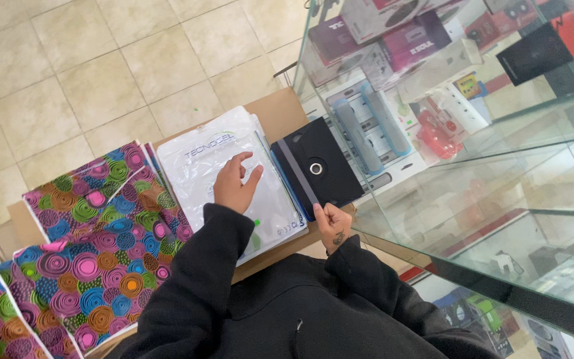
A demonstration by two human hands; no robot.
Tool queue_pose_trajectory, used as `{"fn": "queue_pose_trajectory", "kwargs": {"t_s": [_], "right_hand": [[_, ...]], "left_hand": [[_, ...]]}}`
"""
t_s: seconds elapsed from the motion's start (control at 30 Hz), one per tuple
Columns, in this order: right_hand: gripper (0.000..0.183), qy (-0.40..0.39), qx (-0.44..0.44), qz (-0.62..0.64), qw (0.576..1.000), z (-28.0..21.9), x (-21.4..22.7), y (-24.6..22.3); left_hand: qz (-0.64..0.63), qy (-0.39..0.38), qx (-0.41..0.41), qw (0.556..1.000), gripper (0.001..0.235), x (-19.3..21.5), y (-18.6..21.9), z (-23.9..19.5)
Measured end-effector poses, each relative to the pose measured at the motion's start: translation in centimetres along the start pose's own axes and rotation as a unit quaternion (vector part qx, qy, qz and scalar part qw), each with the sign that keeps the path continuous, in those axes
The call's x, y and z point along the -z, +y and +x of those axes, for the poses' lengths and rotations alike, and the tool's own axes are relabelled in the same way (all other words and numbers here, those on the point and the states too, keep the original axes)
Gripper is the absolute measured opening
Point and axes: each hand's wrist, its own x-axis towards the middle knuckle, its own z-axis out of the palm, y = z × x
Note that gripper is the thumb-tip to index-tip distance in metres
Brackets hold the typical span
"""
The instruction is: The person places a tablet into a white protective sleeve and then puts the sleeved tablet into a colorful patterned gift bag.
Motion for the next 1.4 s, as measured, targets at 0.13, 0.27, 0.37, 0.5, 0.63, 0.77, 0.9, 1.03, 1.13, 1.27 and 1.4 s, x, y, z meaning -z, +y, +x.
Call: {"fn": "queue_pose_trajectory", "kwargs": {"t_s": [0.13,0.27,0.37,0.5,0.63,0.77,0.9,1.03,1.13,1.27,1.4], "right_hand": [[0.069,-0.124,0.016,0.039,0.991,-0.8,-3.3,-2.0],[0.068,-0.22,0.035,0.086,0.971,-2.9,-8.6,-6.1],[0.06,-0.323,0.023,0.092,0.942,-6.4,-12.5,-9.9],[0.052,-0.429,0.026,0.075,0.9,-12.1,-18.8,-13.3],[0.038,-0.495,0.029,0.042,0.867,-17.5,-23.0,-16.7],[0.027,-0.455,0.237,-0.016,0.858,-15.3,-28.3,-20.2],[0.028,-0.387,0.286,-0.075,0.874,-4.8,-35.5,-17.4],[0.032,-0.311,0.307,-0.298,0.848,3.9,-44.1,-15.0],[0.023,-0.359,0.25,-0.393,0.808,5.3,-45.4,-16.6],[0.013,-0.367,0.142,-0.323,0.861,8.8,-46.5,-13.7],[0.014,-0.427,0.089,-0.186,0.88,9.5,-45.5,-16.3]], "left_hand": [[-0.01,0.004,0.062,0.998,0.038,6.0,-7.9,-5.2],[0.032,0.004,0.137,0.99,0.043,12.0,-16.5,-9.8],[0.066,0.064,0.176,0.98,0.038,15.3,-25.3,-12.6],[0.092,0.114,0.209,0.967,0.037,20.4,-34.1,-14.8],[0.173,0.104,0.188,0.961,0.027,25.3,-39.3,-14.2],[0.264,0.048,0.151,0.951,0.028,30.1,-43.9,-11.7],[0.299,-0.01,0.15,0.942,0.034,33.2,-50.1,-9.2],[0.355,-0.092,0.186,0.911,0.04,35.9,-51.9,-8.4],[0.37,-0.14,0.199,0.897,0.042,36.8,-53.3,-8.1],[0.318,-0.184,0.237,0.899,0.042,41.5,-46.7,-11.0],[0.24,-0.12,0.237,0.934,0.026,45.8,-38.4,-17.7]]}}
